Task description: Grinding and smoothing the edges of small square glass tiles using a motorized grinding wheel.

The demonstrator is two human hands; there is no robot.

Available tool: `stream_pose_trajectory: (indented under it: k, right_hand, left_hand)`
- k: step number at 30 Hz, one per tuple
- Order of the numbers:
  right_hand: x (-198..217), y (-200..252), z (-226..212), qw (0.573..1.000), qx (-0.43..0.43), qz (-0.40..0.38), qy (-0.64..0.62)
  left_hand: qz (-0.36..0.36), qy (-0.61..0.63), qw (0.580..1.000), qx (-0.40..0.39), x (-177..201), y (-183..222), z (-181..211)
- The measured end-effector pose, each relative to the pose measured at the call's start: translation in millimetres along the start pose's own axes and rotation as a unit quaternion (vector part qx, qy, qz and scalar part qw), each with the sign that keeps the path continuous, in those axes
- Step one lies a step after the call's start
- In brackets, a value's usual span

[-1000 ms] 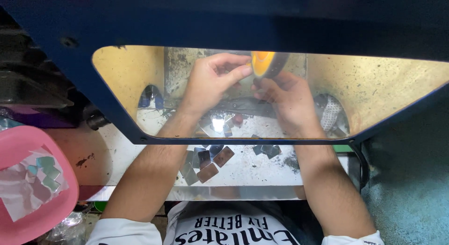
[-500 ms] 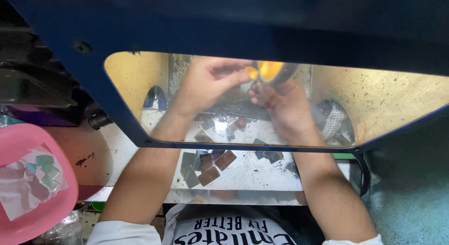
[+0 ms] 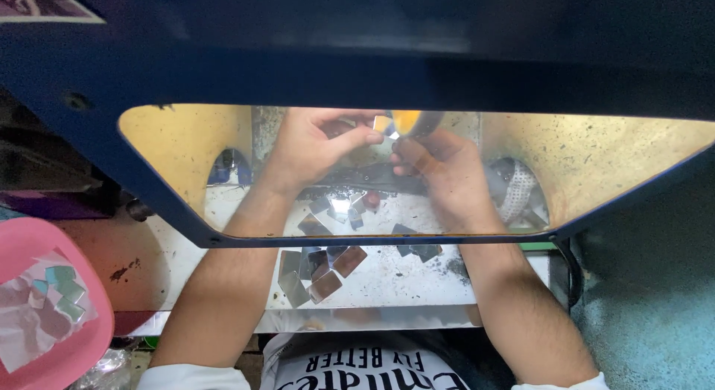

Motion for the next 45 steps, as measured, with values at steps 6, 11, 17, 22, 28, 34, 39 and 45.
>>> stream_pose_trajectory:
  k: [6, 11, 17, 22, 28, 34, 39, 45]
  right_hand:
    - [-7, -11, 15, 0.994, 0.045, -0.036, -0.096]
    - [-1, 4, 12, 0.983, 0.175, -0.054, 0.026]
    - [6, 4, 14, 0.973, 0.214, -0.034, 0.074]
    - [7, 1, 15, 0.98, 0.181, -0.042, 0.076]
    - [-1, -7, 21, 0.999, 0.009, -0.044, 0.019]
    - [-9, -2, 14, 0.984, 0.009, -0.08, -0.156]
    - [-12, -5, 20, 0.982, 0.004, -0.087, -0.165]
    - [-13, -9, 28, 0.981, 0.013, -0.073, -0.177]
  left_hand:
    - [0.019, 0.017, 1.0, 0.013, 9, 2, 0]
    - [-0.016, 0.057, 0.998, 0.026, 24, 5, 6]
    - [-0.036, 0.087, 0.996, 0.014, 23, 4, -2]
    - [-0.034, 0.057, 0.998, 0.012, 13, 2, -1]
    - [0.005, 0.024, 0.999, 0.041, -6, 3, -2]
    - [0.045, 0.023, 0.998, 0.031, 0, 2, -11]
    - [0.098, -0.03, 0.995, 0.003, -1, 2, 0]
    - [0.107, -0.048, 0.993, -0.03, -4, -1, -1]
Point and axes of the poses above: each hand's wrist, its own y-axis away from the middle knuckle, its own x-axis out of the back of the hand, z = x × y, the point moved 4 cm from there along -y, towards the middle knuckle, and after that the axes turned 3 degrees about y, right-handed, at the moved point
